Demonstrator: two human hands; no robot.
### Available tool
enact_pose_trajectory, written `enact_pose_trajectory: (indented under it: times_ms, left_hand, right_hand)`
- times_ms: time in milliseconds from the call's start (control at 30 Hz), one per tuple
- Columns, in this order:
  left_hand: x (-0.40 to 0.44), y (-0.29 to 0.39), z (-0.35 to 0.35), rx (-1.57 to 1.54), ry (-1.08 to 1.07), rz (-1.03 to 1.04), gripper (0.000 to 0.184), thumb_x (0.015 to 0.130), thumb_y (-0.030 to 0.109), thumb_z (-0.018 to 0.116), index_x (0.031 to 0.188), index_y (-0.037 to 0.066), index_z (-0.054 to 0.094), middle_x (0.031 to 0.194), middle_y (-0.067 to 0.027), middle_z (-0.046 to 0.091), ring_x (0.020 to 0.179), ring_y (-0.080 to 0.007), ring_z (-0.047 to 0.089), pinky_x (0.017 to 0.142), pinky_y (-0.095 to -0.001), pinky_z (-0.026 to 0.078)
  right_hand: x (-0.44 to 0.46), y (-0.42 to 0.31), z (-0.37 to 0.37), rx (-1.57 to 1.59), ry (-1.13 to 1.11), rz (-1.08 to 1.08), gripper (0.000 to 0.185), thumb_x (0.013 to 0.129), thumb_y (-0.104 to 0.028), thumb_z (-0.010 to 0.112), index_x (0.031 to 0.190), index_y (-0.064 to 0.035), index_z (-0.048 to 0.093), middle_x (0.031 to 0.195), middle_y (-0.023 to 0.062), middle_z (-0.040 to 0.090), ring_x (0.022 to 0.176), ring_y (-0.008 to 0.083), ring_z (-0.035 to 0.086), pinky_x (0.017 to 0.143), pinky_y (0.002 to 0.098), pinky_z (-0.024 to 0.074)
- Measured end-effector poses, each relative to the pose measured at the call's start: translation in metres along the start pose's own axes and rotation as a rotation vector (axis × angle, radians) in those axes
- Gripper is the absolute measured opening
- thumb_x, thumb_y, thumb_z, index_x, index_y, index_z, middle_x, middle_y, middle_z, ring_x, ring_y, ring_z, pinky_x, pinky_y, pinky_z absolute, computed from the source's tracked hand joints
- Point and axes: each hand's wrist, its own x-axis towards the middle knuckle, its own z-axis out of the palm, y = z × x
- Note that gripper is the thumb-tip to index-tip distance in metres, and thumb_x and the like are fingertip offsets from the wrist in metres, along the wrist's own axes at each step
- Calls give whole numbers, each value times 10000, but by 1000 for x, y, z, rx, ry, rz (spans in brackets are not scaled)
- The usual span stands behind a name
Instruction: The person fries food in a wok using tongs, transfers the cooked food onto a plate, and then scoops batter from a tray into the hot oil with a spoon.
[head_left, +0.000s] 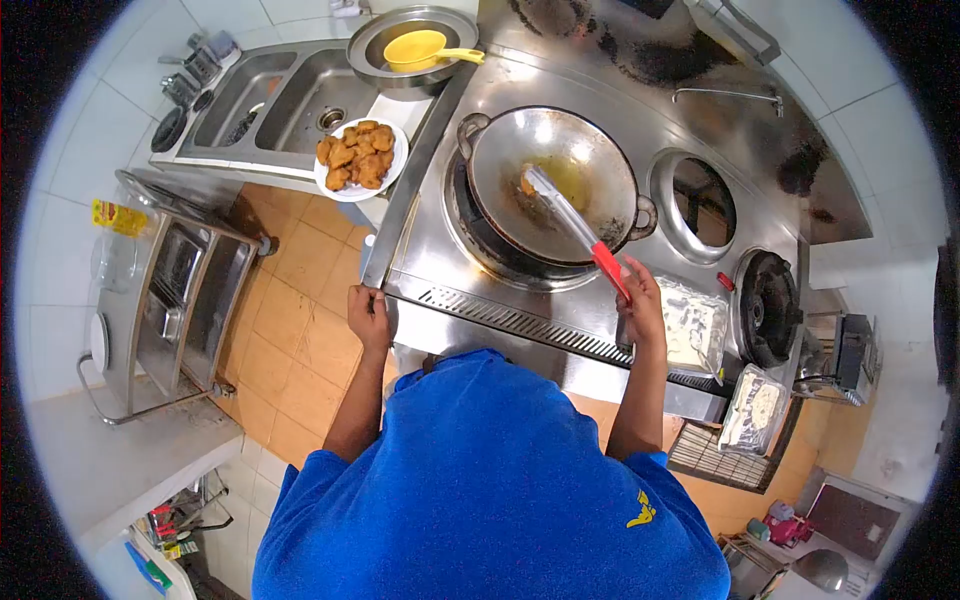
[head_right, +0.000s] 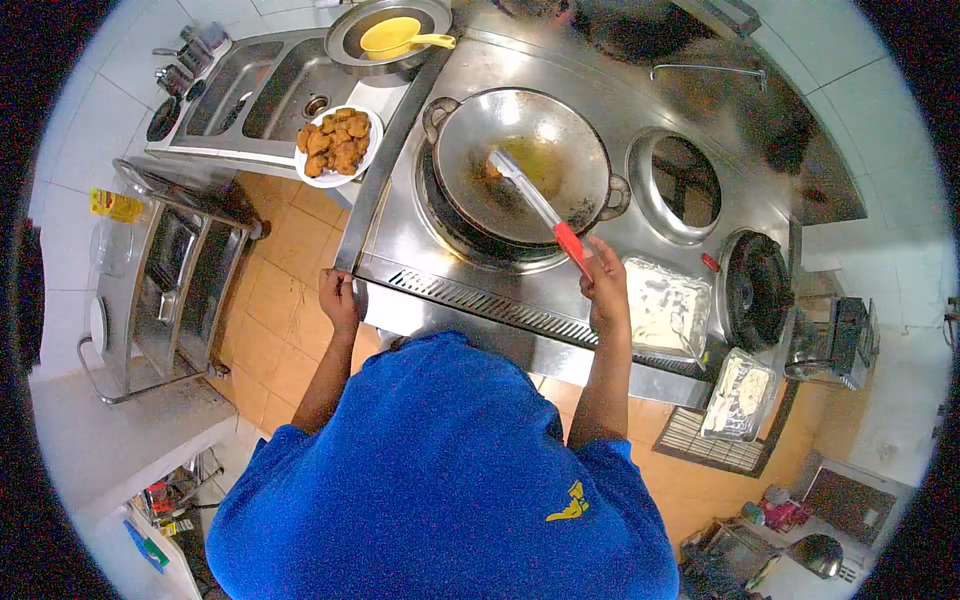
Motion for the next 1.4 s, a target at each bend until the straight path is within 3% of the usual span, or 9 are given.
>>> enact_pose_trajectory:
  times_ms: [367, 600, 700, 800, 900, 933, 1033, 1267, 1400]
  left_hand:
    - [1, 2, -1, 32, 16, 12, 99, 779, 79, 539, 715, 5, 525, 741, -87, 451, 667, -210, 467, 569, -283, 367]
    - [3, 6, -1, 29, 24, 33, 105, 783, 82, 541, 717, 3, 521, 741, -90, 453, 660, -215, 469, 565, -290, 372]
    - [3, 7, -2, 40, 8, 11, 101, 781, 79, 543, 720, 1, 523, 742, -92, 450, 664, -216, 469, 566, -291, 371]
    - [2, 5, -2, 34, 8, 24, 99, 781, 74, 543, 722, -3, 524, 743, -93, 447, 666, -218, 467, 568, -289, 368]
    - [2, 6, 0, 18, 8, 12, 93, 786, 61, 540, 731, -12, 523, 747, -94, 443, 669, -217, 465, 573, -291, 366]
    - [2, 7, -1, 13, 6, 1, 91, 788, 56, 538, 734, -15, 522, 748, -95, 442, 670, -217, 464, 574, -291, 366]
    - [1, 0, 0, -12, -1, 30, 77, 794, 34, 530, 746, -24, 518, 757, -96, 443, 678, -214, 463, 582, -294, 367]
    - [1, 3, -2, -1, -23, 49, 62, 797, 15, 522, 748, -20, 506, 771, -91, 445, 698, -203, 469, 620, -278, 389]
    - [2, 4, -1, -2, -39, 66, 69, 799, 24, 519, 743, -14, 508, 770, -81, 445, 681, -194, 461, 603, -275, 383]
  right_hand:
    - [-3, 4, -26, 463, -227, 215, 388, 940, -237, 448, 1312, -130, 415, 851, 16, 577, 441, 43, 356, 396, 163, 307]
    - [-8, 4, -24, 546, -124, 257, 416, 933, -259, 475, 1320, -127, 400, 828, 24, 582, 441, 44, 360, 371, 143, 293]
    - [0, 12, -31, 356, -241, 86, 447, 903, -271, 538, 1303, -113, 417, 824, 43, 592, 468, 36, 396, 373, 148, 292]
    - [-9, -9, -2, -162, 97, -52, 400, 913, -190, 530, 1267, -29, 434, 905, 110, 640, 516, 106, 527, 462, 213, 432]
    - [-2, 2, 15, -667, 173, -452, 374, 911, -178, 535, 1238, -14, 455, 1023, 172, 636, 740, 240, 640, 636, 314, 504]
    - [-7, -8, 28, -935, 202, -532, 385, 891, -151, 554, 1237, -16, 455, 1066, 203, 616, 971, 344, 609, 795, 395, 484]
    - [-13, -13, 43, -1048, 130, -779, 430, 854, -107, 579, 1258, -36, 452, 1097, 208, 596, 1005, 376, 581, 802, 416, 484]
    - [-25, -8, 42, -1123, 314, -839, 448, 817, -57, 602, 1246, -33, 476, 1160, 200, 569, 1045, 366, 563, 859, 402, 472]
    - [-36, -18, 42, -870, 310, -652, 382, 874, -122, 563, 1234, -21, 486, 1140, 220, 573, 1035, 381, 572, 835, 396, 478]
